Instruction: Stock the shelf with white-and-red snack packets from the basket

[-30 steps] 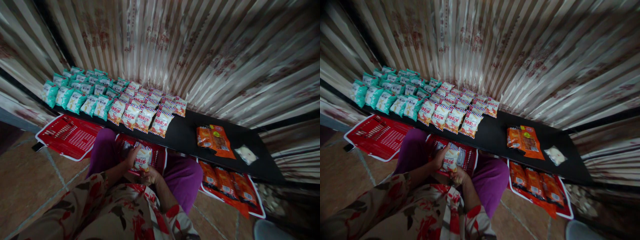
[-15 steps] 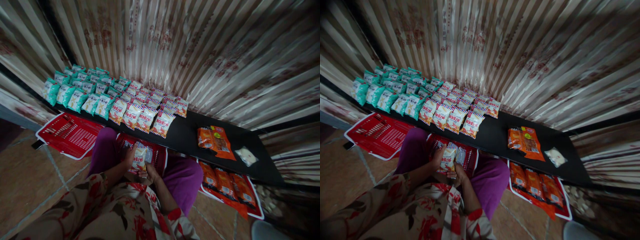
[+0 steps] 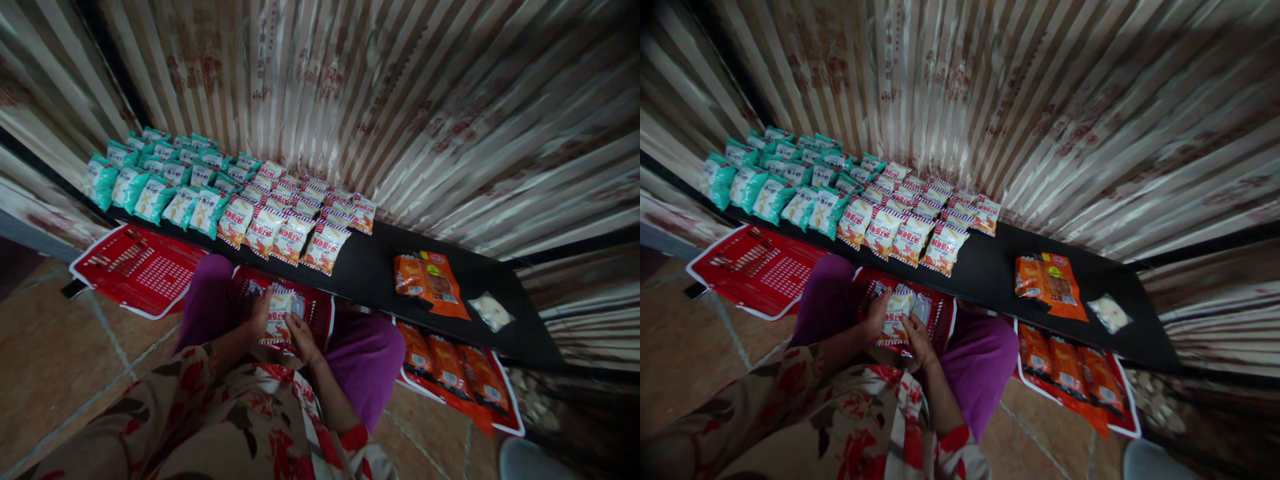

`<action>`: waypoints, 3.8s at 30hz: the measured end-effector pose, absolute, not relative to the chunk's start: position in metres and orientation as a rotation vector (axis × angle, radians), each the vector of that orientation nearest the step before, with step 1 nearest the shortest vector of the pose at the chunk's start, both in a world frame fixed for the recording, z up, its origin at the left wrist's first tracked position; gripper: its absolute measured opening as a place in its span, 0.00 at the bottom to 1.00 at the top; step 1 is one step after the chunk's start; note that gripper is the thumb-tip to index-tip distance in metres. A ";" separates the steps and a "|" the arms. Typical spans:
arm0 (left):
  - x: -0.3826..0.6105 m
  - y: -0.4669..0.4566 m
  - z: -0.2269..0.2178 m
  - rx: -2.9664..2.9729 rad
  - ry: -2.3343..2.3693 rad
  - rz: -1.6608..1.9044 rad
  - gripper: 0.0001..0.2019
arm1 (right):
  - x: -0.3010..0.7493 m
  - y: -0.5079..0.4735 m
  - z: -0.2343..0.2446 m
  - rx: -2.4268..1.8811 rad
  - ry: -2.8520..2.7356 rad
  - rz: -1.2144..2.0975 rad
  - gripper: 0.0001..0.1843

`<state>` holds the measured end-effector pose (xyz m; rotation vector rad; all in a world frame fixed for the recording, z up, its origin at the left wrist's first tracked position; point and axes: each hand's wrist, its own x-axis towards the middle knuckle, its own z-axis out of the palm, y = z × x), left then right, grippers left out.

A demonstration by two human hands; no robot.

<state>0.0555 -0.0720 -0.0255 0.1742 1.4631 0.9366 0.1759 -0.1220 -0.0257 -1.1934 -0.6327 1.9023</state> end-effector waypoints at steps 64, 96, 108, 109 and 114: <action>0.126 -0.093 0.039 1.203 1.213 1.091 0.16 | 0.255 -0.119 0.017 -1.633 -1.037 0.880 0.27; 0.220 -0.023 0.046 1.855 1.449 0.737 0.26 | 0.342 -0.043 0.044 -1.774 -1.140 0.626 0.34; 0.238 -0.011 0.028 2.026 1.466 0.735 0.29 | 0.359 -0.007 0.039 -1.888 -1.171 0.592 0.37; 0.239 -0.010 0.029 2.029 1.471 0.717 0.29 | 0.361 -0.004 0.037 -1.889 -1.179 0.587 0.36; 0.245 -0.005 0.034 2.027 1.478 0.642 0.31 | 0.367 0.011 0.034 -1.891 -1.188 0.548 0.35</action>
